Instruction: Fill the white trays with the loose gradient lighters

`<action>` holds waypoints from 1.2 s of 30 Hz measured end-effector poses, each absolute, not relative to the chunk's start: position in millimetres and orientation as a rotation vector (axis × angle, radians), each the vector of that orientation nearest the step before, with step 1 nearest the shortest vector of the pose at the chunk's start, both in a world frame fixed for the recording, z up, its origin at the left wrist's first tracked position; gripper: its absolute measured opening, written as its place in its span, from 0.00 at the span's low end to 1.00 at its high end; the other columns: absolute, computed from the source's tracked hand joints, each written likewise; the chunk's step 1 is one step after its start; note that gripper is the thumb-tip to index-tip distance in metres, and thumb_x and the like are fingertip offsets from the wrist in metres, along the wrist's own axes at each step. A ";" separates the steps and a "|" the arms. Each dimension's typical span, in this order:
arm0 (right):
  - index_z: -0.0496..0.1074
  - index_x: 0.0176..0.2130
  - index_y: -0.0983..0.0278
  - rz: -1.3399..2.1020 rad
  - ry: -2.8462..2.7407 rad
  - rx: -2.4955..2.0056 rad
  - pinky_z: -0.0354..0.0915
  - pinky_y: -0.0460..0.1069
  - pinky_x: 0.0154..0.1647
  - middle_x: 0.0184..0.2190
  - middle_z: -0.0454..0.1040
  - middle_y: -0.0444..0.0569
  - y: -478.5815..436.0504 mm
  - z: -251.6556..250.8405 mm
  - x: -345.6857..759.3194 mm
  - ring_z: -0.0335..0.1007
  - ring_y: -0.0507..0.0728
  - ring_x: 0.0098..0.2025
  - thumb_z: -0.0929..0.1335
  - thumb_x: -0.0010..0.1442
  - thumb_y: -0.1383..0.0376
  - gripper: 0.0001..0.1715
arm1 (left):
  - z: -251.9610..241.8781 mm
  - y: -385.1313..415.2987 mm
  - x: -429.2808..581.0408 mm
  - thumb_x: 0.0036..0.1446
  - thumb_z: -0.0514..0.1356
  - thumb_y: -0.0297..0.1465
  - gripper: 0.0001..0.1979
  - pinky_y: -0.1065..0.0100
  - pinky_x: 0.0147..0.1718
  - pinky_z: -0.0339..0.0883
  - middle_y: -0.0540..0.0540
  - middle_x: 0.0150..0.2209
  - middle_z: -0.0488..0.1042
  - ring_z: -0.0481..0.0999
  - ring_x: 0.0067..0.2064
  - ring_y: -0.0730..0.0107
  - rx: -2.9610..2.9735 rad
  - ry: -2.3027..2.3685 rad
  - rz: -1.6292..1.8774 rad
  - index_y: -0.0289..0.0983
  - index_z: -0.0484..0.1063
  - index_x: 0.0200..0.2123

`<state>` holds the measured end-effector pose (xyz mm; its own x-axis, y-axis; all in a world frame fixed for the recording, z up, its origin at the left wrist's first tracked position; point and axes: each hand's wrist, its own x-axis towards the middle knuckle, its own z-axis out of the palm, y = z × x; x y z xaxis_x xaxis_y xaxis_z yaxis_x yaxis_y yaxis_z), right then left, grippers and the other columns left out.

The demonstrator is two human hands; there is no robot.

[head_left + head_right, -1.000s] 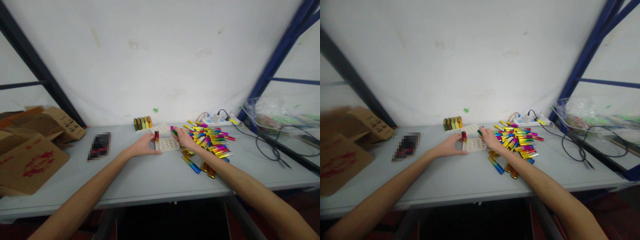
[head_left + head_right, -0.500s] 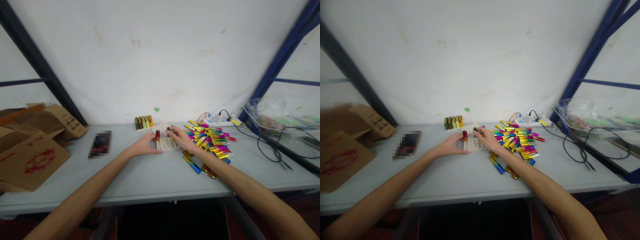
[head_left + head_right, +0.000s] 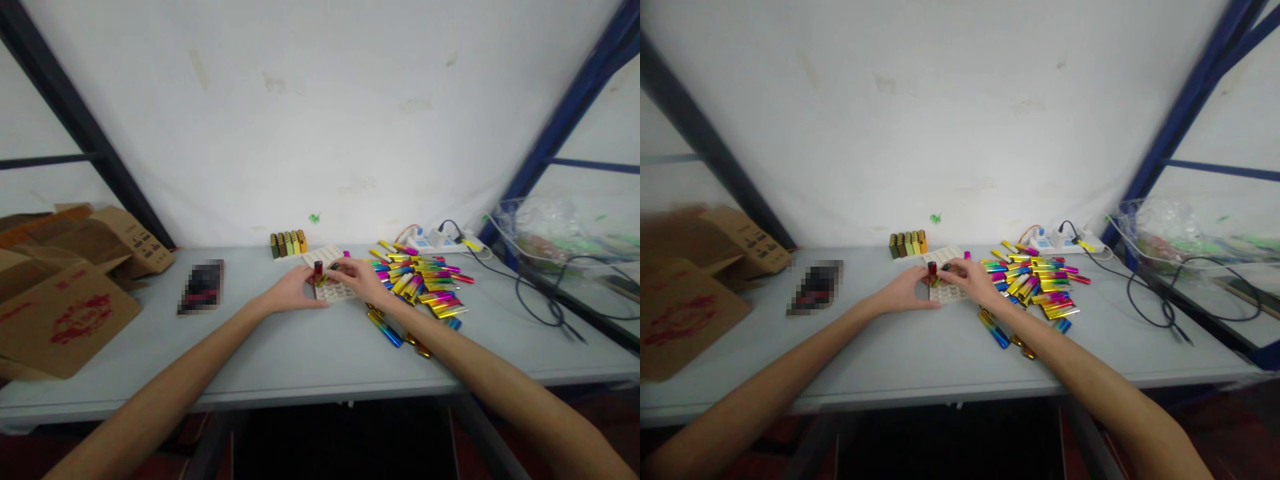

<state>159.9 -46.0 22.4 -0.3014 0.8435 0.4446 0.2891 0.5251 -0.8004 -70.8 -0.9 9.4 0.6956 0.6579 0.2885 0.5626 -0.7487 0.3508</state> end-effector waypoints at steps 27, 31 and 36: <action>0.78 0.42 0.67 -0.121 -2.522 -1.370 0.62 0.52 0.47 0.41 0.80 0.58 -43.6 31.6 136.5 0.75 0.60 0.42 0.64 0.73 0.55 0.21 | 15.0 -4.8 -68.0 0.46 0.69 0.57 0.34 0.55 0.48 0.71 0.40 0.44 0.76 0.76 0.45 0.50 2.653 1.006 0.586 0.36 0.73 0.45; 0.78 0.41 0.67 -0.138 -2.438 -1.468 0.61 0.51 0.46 0.39 0.80 0.59 -38.9 38.6 158.2 0.76 0.59 0.41 0.58 0.75 0.52 0.28 | 13.3 -1.8 -70.0 0.46 0.69 0.56 0.36 0.56 0.46 0.71 0.39 0.45 0.76 0.76 0.44 0.51 2.647 1.014 0.562 0.34 0.73 0.49; 0.77 0.47 0.68 -0.307 -2.332 -1.810 0.61 0.54 0.52 0.47 0.78 0.64 -29.6 42.8 203.3 0.73 0.63 0.50 0.58 0.75 0.58 0.24 | 15.8 0.3 -71.2 0.46 0.71 0.54 0.36 0.56 0.46 0.72 0.39 0.45 0.76 0.76 0.43 0.52 2.608 1.007 0.578 0.33 0.74 0.48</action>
<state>203.3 -29.6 42.8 -0.2468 0.9332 0.2612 0.9690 0.2406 0.0557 -71.2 0.3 15.8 0.6758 0.6887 0.2625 0.5743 -0.7153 0.3981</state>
